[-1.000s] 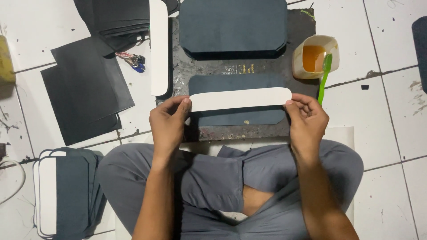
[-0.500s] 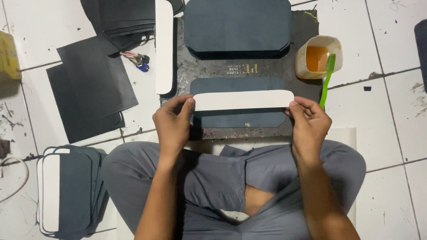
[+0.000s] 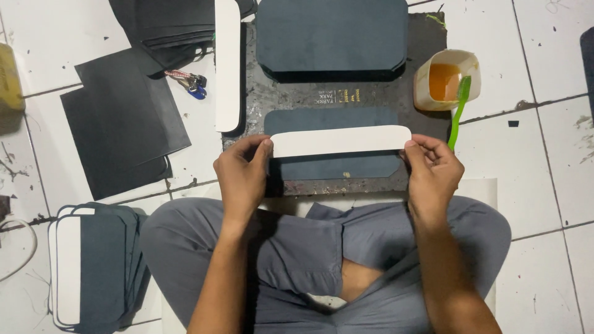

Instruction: The person sits on the floor and uses a toothbrush to spread glue from a cup onto a white strip on a board, then aligns a dark fabric panel over the glued strip and presses it down, repeating the cycle for successive panels.

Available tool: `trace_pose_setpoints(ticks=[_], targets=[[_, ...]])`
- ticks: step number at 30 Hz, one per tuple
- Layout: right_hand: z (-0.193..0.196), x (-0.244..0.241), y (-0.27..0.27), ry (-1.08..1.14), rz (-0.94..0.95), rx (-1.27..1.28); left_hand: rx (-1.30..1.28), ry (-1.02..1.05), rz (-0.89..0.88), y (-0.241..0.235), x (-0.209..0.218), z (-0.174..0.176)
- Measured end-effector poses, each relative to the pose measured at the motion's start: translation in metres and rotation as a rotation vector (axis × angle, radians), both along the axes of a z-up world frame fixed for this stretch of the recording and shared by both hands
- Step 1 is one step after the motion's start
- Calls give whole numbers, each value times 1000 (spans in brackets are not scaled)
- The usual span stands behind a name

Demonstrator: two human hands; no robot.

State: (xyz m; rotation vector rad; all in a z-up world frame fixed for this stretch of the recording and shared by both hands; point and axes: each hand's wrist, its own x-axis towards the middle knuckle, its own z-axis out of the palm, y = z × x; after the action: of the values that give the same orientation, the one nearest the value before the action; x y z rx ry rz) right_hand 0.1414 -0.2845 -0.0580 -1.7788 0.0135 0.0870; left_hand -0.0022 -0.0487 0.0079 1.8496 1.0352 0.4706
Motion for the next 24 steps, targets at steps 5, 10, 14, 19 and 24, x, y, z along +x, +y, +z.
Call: trace_pose_setpoints(ticks=[5, 10, 14, 19, 24], targets=[[0, -1, 0, -7, 5, 1, -4, 6, 2, 1, 1, -3], [6, -3, 3, -19, 1, 9, 15, -10, 6, 0, 6, 7], [3, -4, 2, 7, -10, 44, -125, -12, 23, 4, 3, -3], [-12, 1, -5, 31, 2, 66, -366, -69, 96, 7, 5, -10], [-7, 2, -2, 9, 12, 74, -406, -97, 131, 9, 7, -14]])
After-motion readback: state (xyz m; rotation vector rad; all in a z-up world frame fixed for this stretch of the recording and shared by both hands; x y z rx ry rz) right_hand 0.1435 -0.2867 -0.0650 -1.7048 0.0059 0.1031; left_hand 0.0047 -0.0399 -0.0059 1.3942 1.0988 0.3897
